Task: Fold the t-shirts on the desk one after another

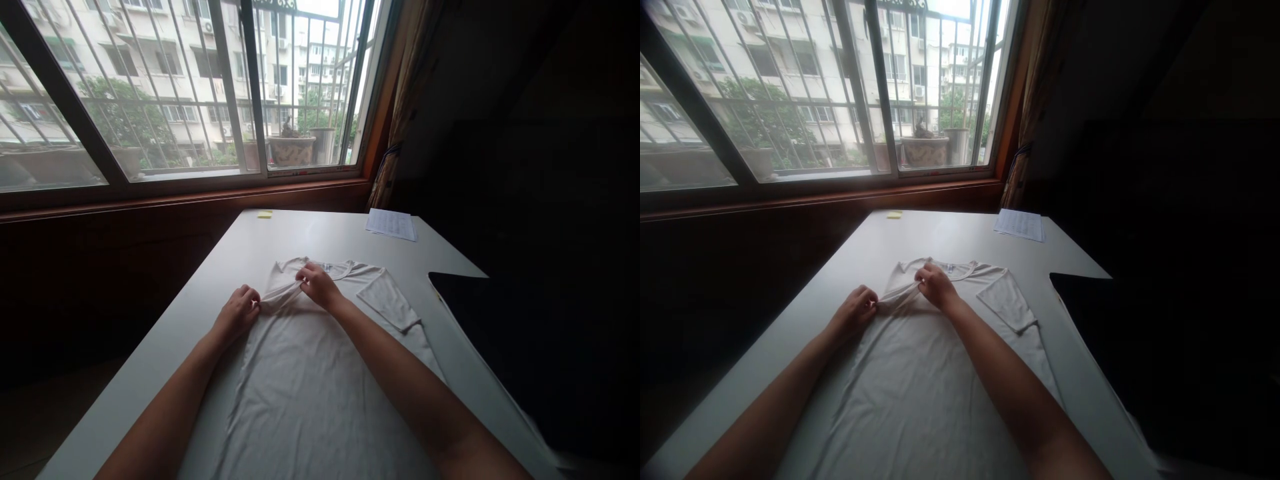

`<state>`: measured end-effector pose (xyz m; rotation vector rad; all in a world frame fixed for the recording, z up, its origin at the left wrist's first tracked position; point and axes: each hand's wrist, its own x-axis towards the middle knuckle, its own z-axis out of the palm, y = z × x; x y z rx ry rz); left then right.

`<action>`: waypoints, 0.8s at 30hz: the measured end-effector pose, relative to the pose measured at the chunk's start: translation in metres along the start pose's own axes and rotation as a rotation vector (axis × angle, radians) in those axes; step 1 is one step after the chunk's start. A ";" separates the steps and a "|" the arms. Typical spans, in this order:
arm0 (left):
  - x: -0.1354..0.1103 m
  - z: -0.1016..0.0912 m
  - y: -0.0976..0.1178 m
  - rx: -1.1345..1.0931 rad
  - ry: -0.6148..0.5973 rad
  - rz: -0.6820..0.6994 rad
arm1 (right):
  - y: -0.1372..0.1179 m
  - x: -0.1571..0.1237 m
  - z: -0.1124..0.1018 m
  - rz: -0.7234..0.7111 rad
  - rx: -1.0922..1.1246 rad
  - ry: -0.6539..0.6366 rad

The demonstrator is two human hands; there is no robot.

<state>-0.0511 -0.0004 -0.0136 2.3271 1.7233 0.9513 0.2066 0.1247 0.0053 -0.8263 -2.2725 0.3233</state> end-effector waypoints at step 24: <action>-0.001 0.002 0.006 -0.151 0.101 -0.073 | -0.074 -0.027 0.009 -0.327 -0.366 -0.246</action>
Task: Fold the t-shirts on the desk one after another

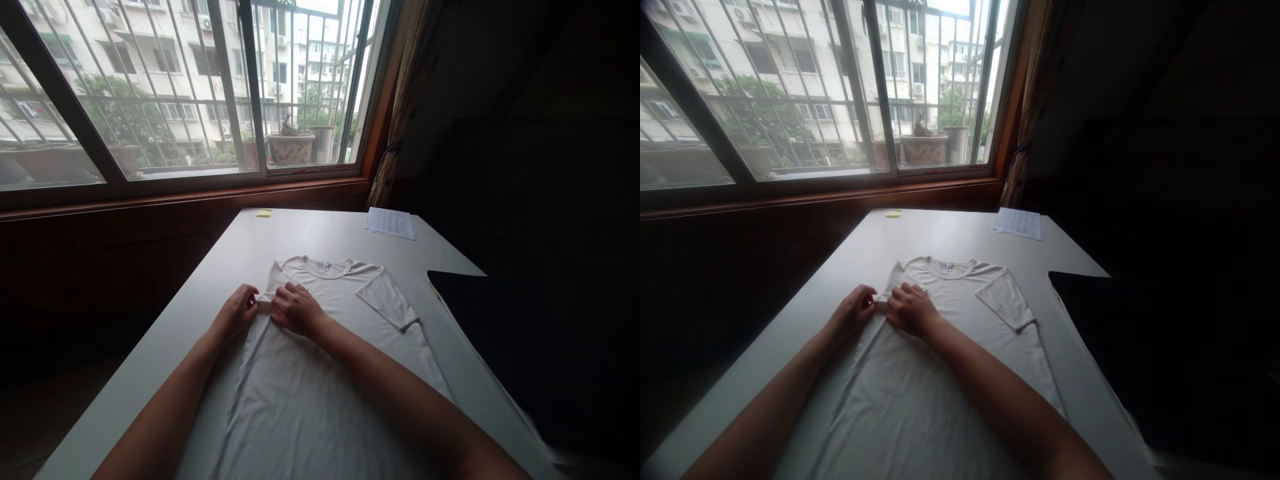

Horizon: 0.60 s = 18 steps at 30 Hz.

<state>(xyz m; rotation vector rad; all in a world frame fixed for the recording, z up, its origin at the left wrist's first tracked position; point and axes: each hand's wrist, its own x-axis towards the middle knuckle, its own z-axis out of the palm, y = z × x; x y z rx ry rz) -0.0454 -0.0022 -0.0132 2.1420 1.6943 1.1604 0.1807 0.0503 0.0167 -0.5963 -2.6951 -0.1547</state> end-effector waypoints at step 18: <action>0.001 -0.001 -0.004 0.155 -0.091 0.076 | -0.005 0.008 -0.013 -0.042 0.077 0.026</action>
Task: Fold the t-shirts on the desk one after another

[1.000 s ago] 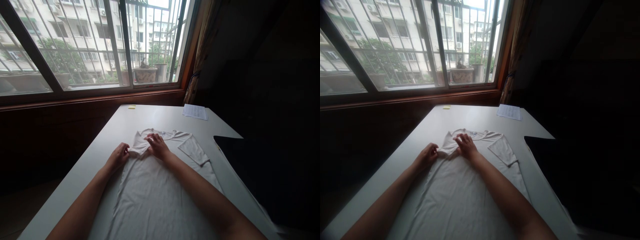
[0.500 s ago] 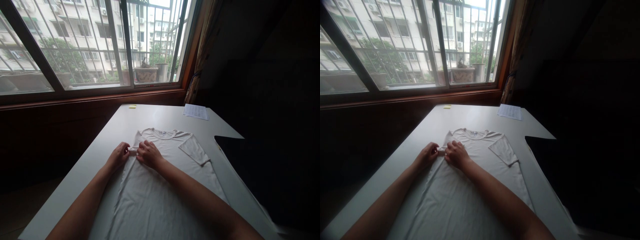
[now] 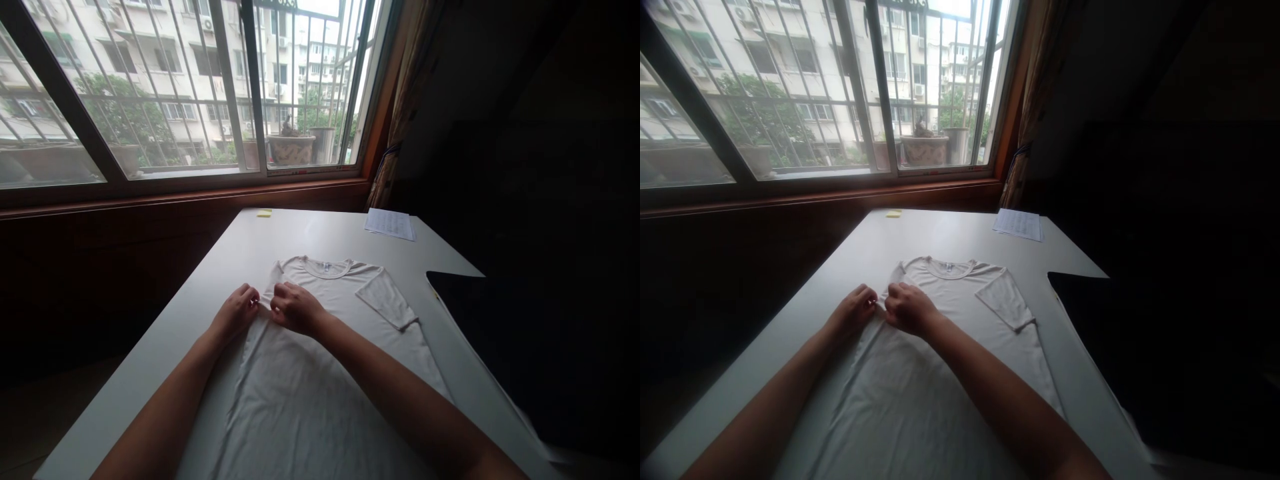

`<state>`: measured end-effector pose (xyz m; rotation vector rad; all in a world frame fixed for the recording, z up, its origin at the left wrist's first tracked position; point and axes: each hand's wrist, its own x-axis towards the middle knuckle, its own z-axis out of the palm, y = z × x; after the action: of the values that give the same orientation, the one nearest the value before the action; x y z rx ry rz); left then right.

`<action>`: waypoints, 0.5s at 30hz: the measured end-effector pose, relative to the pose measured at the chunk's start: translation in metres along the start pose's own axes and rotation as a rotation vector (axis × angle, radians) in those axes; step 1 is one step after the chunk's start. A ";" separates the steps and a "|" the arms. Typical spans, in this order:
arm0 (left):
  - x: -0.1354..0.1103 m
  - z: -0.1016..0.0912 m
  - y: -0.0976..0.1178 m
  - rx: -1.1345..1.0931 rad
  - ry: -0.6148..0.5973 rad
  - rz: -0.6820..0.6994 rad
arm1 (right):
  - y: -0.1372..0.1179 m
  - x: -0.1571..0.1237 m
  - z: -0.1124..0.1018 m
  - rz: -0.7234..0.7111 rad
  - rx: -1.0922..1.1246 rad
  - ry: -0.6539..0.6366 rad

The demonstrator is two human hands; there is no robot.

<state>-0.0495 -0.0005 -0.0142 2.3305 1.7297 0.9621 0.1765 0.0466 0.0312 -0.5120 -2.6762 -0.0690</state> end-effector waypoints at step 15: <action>0.001 -0.017 0.019 0.083 -0.101 -0.006 | 0.092 0.048 0.034 0.647 0.424 0.074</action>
<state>-0.0423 -0.0115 0.0084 2.3771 1.7688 0.7711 0.1561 0.1531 0.0172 -1.1566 -2.2322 0.6303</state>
